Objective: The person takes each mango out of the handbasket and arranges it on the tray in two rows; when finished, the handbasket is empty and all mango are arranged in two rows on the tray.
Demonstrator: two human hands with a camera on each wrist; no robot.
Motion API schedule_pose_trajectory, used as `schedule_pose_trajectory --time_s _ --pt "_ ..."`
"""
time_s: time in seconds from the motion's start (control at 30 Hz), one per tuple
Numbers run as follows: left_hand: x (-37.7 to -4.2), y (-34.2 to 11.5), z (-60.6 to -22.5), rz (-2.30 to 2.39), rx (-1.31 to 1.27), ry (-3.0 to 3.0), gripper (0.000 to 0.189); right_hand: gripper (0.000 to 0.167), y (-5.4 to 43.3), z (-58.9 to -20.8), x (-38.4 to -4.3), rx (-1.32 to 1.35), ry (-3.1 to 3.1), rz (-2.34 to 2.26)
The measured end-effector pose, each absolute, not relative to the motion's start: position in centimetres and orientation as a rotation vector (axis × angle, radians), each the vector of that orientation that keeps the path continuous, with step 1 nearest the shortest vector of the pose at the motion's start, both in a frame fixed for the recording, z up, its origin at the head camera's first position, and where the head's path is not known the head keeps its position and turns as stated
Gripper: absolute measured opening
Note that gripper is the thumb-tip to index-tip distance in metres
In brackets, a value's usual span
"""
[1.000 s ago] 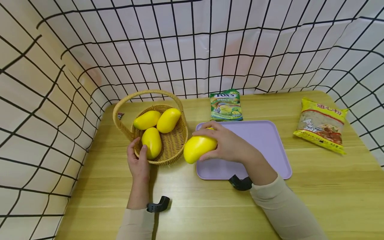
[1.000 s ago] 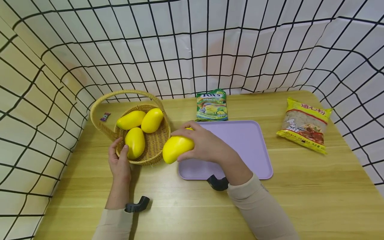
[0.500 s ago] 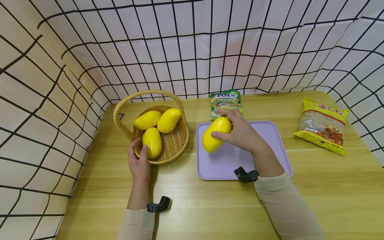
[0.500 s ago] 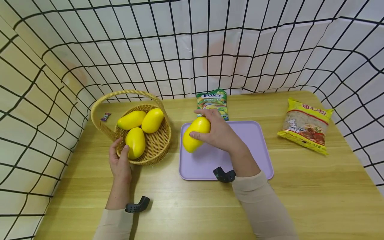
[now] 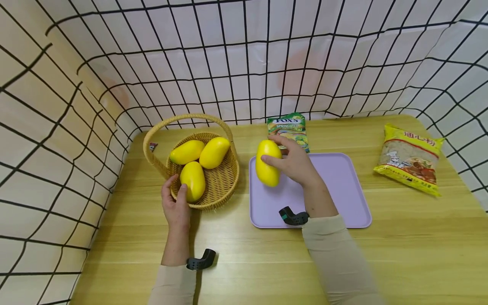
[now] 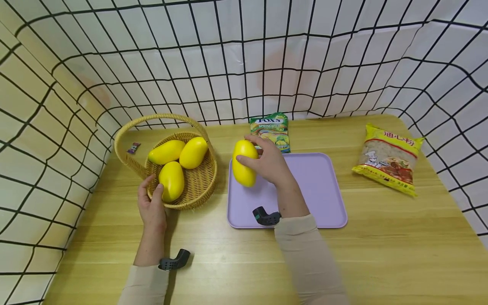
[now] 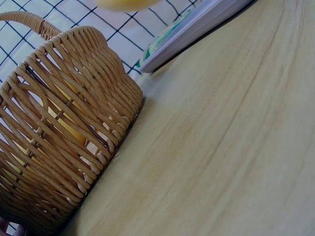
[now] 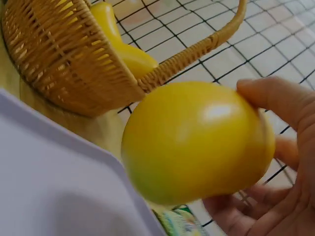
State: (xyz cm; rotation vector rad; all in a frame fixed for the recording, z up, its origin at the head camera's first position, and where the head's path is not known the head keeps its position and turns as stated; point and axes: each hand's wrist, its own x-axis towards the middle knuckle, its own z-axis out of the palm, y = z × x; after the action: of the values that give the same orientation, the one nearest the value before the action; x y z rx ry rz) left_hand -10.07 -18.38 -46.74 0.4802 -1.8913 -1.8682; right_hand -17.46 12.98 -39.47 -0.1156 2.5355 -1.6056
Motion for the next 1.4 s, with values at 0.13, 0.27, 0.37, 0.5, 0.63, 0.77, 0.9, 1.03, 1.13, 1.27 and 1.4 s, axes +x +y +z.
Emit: schedule_pose_trajectory --time_s 0.13,0.27,0.37,0.5,0.63,0.77,0.9,1.03,1.13,1.27,1.4 --pt "-10.1 -18.6 -46.8 -1.856 0.483 -1.908 0.039 0.075 11.8 -40.4 -17.9 0.041 2.473 -1.632" --pt "-10.1 -18.6 -46.8 -1.842 0.483 -1.92 0.038 0.072 10.8 -41.1 -18.2 0.188 2.475 -1.681" --pt "-10.1 -18.5 -46.7 -1.868 0.485 -1.907 0.039 0.063 10.3 -41.7 -18.4 0.258 2.505 -1.713" --pt "-10.3 -18.5 -46.7 -1.884 0.477 -1.893 0.039 0.062 10.0 -42.6 -18.5 0.314 2.531 -1.723" --pt "-10.4 -18.5 -46.7 -1.874 0.478 -1.904 0.038 0.062 10.0 -43.2 -18.5 0.326 2.538 -1.703" --pt "-10.3 -18.5 -46.8 -1.873 0.48 -1.909 0.038 0.062 10.0 -43.4 -18.4 0.32 2.549 -1.684" --pt "-10.3 -18.5 -46.8 -1.882 0.493 -1.899 0.038 0.063 10.0 -43.5 -18.4 0.316 2.554 -1.675" --pt "-10.3 -18.5 -46.9 -1.894 0.498 -1.89 0.038 0.064 10.0 -43.6 -18.4 0.345 2.552 -1.66" --pt "-10.3 -18.4 -46.9 -1.89 0.494 -1.894 0.038 0.064 9.8 -43.7 -18.4 0.361 2.562 -1.647" --pt "-10.2 -18.4 -46.9 -1.885 0.498 -1.898 0.039 0.064 9.6 -43.9 -18.4 0.345 2.581 -1.632" --pt "-10.2 -18.4 -46.7 -1.885 0.491 -1.893 0.039 0.065 9.2 -44.1 -18.3 0.327 2.603 -1.623"
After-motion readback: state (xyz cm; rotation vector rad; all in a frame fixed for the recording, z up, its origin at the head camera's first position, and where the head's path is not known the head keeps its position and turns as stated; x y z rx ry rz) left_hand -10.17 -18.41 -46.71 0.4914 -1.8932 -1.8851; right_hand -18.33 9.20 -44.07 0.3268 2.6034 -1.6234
